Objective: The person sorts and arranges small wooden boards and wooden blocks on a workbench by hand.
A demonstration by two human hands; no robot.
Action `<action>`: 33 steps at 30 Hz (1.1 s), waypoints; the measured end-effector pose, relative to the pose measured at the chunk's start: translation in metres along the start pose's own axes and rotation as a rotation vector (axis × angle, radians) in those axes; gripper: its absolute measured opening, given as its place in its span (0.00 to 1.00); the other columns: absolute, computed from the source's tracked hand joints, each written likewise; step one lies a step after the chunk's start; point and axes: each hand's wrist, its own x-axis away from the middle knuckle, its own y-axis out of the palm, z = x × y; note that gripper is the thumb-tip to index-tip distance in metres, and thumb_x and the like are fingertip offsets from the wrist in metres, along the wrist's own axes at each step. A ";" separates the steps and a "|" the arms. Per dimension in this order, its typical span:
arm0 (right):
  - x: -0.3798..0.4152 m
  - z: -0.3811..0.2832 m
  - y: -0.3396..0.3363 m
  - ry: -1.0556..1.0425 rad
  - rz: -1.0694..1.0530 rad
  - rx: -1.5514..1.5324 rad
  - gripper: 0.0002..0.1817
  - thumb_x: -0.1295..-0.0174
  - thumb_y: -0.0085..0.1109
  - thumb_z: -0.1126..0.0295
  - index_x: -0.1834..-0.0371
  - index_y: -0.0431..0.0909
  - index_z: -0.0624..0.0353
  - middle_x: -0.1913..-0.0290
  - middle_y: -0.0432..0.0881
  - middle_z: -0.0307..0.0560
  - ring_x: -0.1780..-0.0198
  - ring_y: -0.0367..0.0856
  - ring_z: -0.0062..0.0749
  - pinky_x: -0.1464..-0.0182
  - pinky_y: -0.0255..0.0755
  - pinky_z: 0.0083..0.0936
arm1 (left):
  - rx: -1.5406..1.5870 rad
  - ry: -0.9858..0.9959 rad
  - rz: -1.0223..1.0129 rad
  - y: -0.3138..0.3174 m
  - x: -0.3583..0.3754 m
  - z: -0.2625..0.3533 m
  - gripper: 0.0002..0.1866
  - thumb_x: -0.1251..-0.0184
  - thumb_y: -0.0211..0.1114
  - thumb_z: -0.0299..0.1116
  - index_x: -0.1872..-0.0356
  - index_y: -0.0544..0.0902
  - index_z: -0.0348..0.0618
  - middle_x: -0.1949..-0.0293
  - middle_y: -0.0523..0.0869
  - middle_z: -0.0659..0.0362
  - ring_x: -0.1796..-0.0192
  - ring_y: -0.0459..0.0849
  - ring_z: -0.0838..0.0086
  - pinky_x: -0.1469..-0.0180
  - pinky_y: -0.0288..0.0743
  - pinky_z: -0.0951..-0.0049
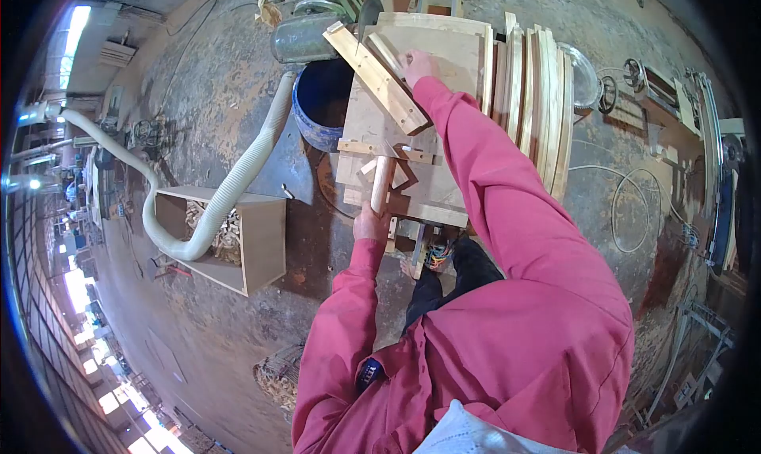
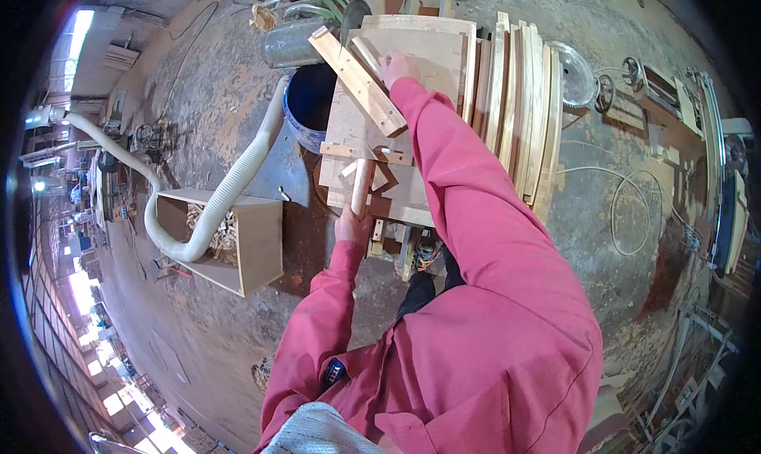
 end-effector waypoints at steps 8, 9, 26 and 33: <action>0.075 0.002 -0.004 -0.190 -0.006 -0.007 0.15 0.36 0.64 0.58 0.52 0.87 0.52 0.49 0.85 0.53 0.45 0.82 0.52 0.42 0.75 0.43 | -0.055 -0.167 -0.103 -0.006 0.030 -0.017 0.25 0.40 0.69 0.48 0.53 0.75 0.39 0.61 0.87 0.35 0.55 0.85 0.37 0.53 0.79 0.42; 0.082 0.002 -0.003 -0.199 0.005 0.023 0.14 0.35 0.64 0.58 0.54 0.88 0.53 0.49 0.85 0.53 0.45 0.82 0.52 0.43 0.75 0.44 | -0.049 -0.171 -0.099 -0.008 0.035 -0.022 0.25 0.40 0.69 0.48 0.53 0.75 0.39 0.61 0.87 0.35 0.55 0.85 0.37 0.53 0.79 0.42; 0.036 -0.005 0.080 -0.274 -0.020 0.025 0.15 0.31 0.58 0.54 0.55 0.90 0.48 0.55 0.87 0.55 0.51 0.83 0.57 0.46 0.75 0.44 | -0.008 -0.120 -0.141 -0.014 0.068 -0.043 0.20 0.39 0.70 0.42 0.57 0.75 0.38 0.66 0.87 0.37 0.59 0.87 0.40 0.56 0.81 0.44; 0.026 -0.029 0.056 -0.205 -0.094 -0.110 0.15 0.32 0.60 0.58 0.55 0.89 0.57 0.56 0.87 0.60 0.51 0.84 0.56 0.46 0.75 0.44 | -0.012 -0.094 -0.113 -0.012 0.050 -0.031 0.20 0.39 0.71 0.42 0.57 0.75 0.39 0.66 0.87 0.39 0.59 0.87 0.40 0.57 0.81 0.44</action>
